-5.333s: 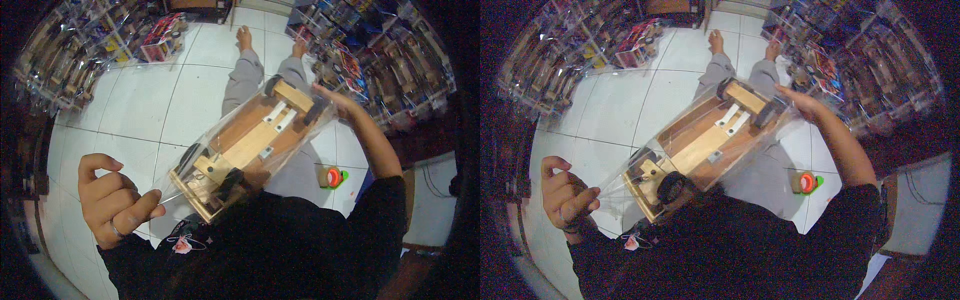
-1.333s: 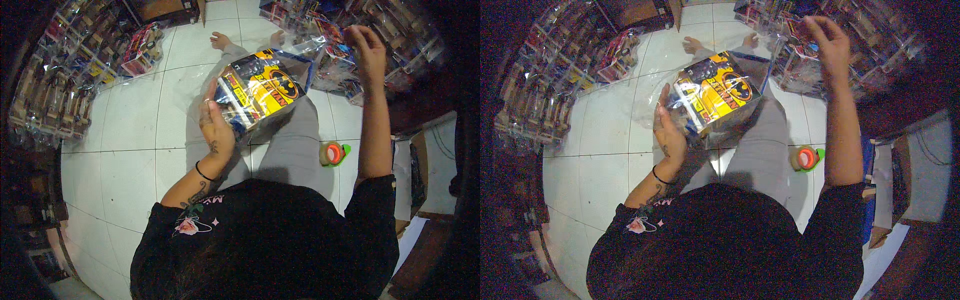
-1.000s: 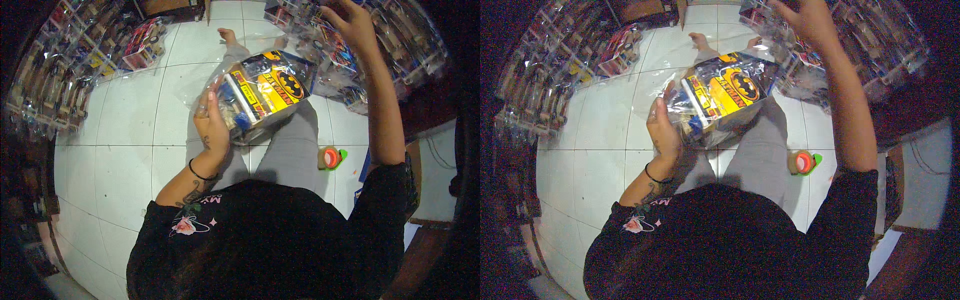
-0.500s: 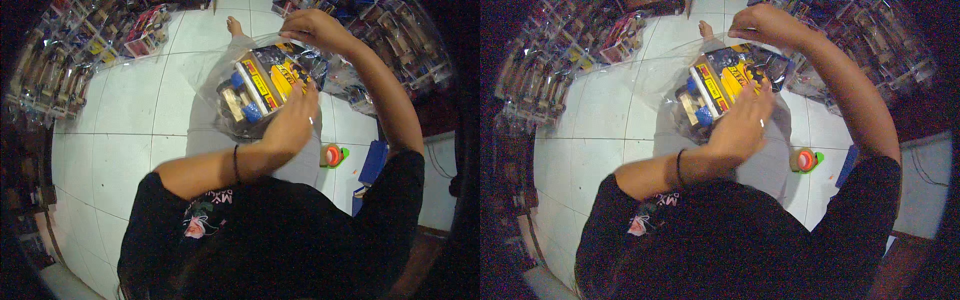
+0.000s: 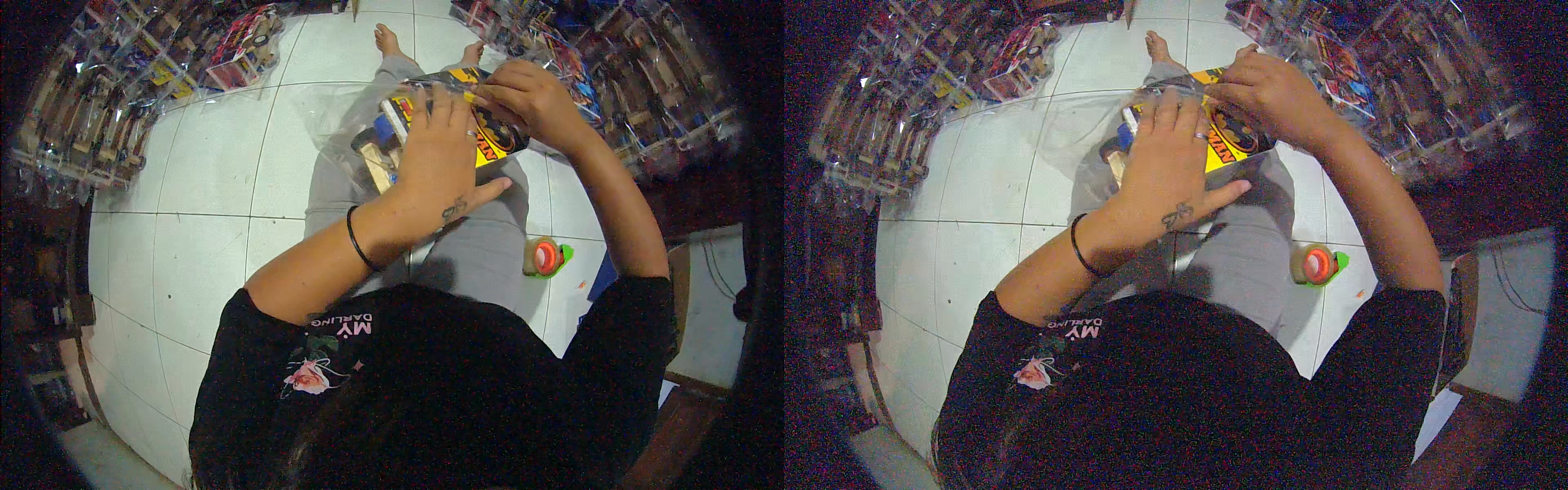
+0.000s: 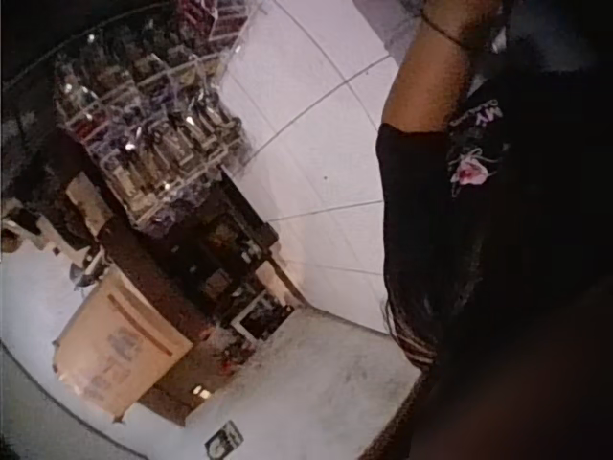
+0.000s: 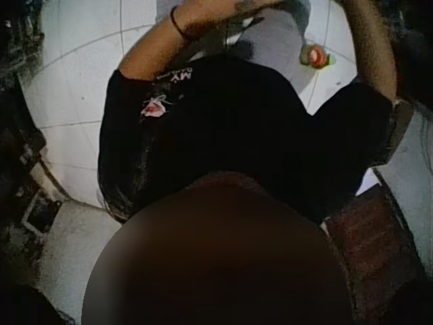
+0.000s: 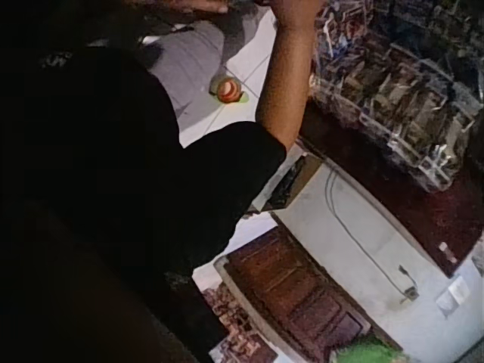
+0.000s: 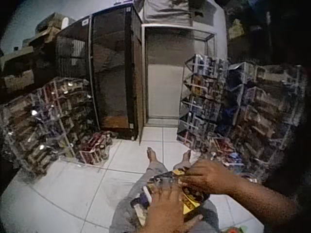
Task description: The person sits on the floor and wraps several toy boxes in clear plastic film using a handheld tape dispenser. They pull the film taut, apply tape to secure the wrap, and rotate the boxes to cover all sides. The wrapped items are set aside on the floor.
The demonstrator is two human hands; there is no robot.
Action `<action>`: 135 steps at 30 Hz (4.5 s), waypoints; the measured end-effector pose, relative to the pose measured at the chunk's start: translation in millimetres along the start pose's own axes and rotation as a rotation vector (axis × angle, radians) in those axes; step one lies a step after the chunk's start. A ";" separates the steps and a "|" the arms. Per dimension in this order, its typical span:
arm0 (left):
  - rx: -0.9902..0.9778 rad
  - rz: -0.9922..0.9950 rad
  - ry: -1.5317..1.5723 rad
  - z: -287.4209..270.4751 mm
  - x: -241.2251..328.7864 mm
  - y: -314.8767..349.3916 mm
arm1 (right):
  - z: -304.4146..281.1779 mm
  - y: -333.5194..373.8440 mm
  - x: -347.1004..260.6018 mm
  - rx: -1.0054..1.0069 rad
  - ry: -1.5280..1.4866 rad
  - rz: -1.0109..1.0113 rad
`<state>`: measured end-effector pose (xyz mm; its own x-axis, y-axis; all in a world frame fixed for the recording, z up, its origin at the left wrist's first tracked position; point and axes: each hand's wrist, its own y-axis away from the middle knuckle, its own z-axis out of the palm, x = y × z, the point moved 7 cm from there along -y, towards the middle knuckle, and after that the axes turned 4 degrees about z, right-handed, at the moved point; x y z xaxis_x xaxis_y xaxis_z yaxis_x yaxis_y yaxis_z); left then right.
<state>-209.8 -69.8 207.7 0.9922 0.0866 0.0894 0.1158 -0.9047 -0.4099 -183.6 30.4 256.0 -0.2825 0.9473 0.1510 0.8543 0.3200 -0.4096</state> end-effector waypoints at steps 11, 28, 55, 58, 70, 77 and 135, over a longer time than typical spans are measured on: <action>0.070 0.056 -0.217 -12.5 9.5 10.9 | 11.7 21.6 -15.2 -0.046 0.047 0.000; 0.118 0.219 -0.177 -32.1 36.1 8.2 | 8.0 35.7 -52.3 -0.281 0.274 0.300; 0.283 0.369 -0.350 -20.5 33.1 35.8 | -41.4 295.7 23.8 1.255 -0.767 1.299; 0.291 0.395 -0.264 -16.3 31.7 39.9 | -106.8 120.9 30.5 0.701 -0.340 0.800; 0.276 0.468 -0.264 1.2 28.9 40.6 | -6.9 -100.3 70.1 -0.601 -0.073 0.813; 0.386 0.465 -0.285 -6.3 25.6 44.3 | -5.8 -92.7 66.3 -0.712 -0.009 0.862; -0.491 0.288 0.165 -49.8 -83.0 -50.7 | 98.0 135.1 -109.1 0.608 -0.636 1.011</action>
<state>-300.3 -51.9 266.3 0.9560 -0.2211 0.1925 -0.2302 -0.9728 0.0257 -80.2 -28.4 96.0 0.0592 0.5580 -0.8277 0.5257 -0.7223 -0.4494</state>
